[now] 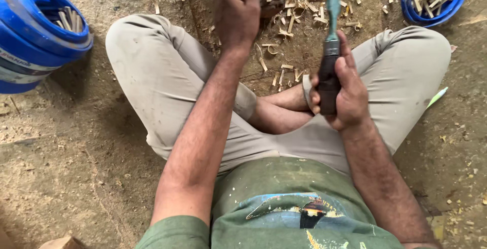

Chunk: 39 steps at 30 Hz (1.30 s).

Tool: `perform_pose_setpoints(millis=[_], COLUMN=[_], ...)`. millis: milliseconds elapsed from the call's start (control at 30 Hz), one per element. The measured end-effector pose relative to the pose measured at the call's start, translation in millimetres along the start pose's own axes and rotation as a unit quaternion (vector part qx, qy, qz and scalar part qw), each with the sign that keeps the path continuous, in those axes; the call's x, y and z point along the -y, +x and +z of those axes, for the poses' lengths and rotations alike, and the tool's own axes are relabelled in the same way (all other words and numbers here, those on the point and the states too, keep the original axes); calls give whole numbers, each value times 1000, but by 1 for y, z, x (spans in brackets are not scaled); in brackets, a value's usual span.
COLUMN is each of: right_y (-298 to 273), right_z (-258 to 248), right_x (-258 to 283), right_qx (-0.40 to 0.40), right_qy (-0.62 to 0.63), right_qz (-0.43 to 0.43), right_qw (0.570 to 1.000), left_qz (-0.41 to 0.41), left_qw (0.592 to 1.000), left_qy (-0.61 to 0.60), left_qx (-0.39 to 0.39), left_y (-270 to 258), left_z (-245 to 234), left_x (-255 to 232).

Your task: The person uses a chisel to shape small wooden pegs, handling them individually and placing finished pieces into a blue container.

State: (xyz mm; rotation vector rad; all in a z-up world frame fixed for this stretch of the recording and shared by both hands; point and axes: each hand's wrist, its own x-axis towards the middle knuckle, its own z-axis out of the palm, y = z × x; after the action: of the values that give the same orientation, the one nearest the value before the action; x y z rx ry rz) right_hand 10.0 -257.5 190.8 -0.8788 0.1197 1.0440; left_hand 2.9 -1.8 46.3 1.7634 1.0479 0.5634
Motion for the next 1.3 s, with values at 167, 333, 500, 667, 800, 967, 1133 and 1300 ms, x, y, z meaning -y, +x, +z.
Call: perform_pose_setpoints(millis=[167, 333, 500, 667, 800, 967, 1133, 1300], right_y=[7, 23, 30, 27, 25, 27, 28, 28], right_z=[-22, -33, -38, -35, -34, -35, -35, -37], right_x=[-10, -19, -23, -26, -24, -24, -25, -25], right_qx=[-182, -185, -137, -139, -151, -148, -151, -152], right_qy=[-125, -157, -177, -206, -206, -195, -208, -203], right_qz=[39, 38, 14, 20, 34, 34, 45, 45], right_qw=[975, 970, 974, 968, 966, 969, 965, 966], left_qz=[213, 74, -103, -70, -50, 12, 32, -12], left_qw=[954, 988, 936, 917, 926, 993, 993, 992], left_qy=[213, 106, -260, -315, -302, 0, 69, 85], left_qx=[0, 86, 212, 234, 220, 117, 87, 98], left_y=[-1, -4, -20, -31, -34, -24, 4, 20], left_z=[18, 15, -8, -11, -9, -6, 9, 23], left_x=[-18, -40, -53, -52, -51, -36, -14, -5])
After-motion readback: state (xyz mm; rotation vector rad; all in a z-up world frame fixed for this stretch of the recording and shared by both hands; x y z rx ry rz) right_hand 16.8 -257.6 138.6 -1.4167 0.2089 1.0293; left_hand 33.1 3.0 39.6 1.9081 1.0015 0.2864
